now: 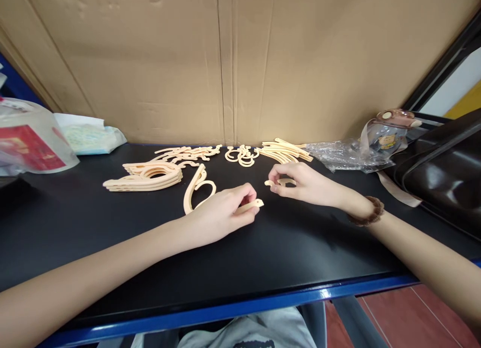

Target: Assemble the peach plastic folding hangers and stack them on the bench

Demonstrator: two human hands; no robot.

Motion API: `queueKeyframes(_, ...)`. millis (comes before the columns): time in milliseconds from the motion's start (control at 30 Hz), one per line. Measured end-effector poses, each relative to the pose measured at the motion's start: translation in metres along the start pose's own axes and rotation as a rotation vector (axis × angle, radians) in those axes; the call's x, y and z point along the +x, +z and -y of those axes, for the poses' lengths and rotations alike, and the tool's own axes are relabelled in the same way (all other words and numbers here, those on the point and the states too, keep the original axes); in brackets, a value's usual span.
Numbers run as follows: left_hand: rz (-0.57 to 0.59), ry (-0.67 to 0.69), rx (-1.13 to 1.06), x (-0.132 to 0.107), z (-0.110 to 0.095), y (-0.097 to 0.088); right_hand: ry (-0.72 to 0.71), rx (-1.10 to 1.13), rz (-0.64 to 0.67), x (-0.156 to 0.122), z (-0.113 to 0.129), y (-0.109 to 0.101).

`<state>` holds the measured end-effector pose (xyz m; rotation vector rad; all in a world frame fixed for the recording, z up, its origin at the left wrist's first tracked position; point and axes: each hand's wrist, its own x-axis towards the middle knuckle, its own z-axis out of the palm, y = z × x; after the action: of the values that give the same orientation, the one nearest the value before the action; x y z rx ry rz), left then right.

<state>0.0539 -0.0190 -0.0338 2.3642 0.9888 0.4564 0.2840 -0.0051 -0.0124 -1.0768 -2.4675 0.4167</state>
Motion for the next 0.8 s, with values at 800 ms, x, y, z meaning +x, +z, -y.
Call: queueKeyframes(800,-0.192,0.027,0.283,-0.009,-0.007,0.010,0.156,0.729,0.156,0.001,0.008,0.009)
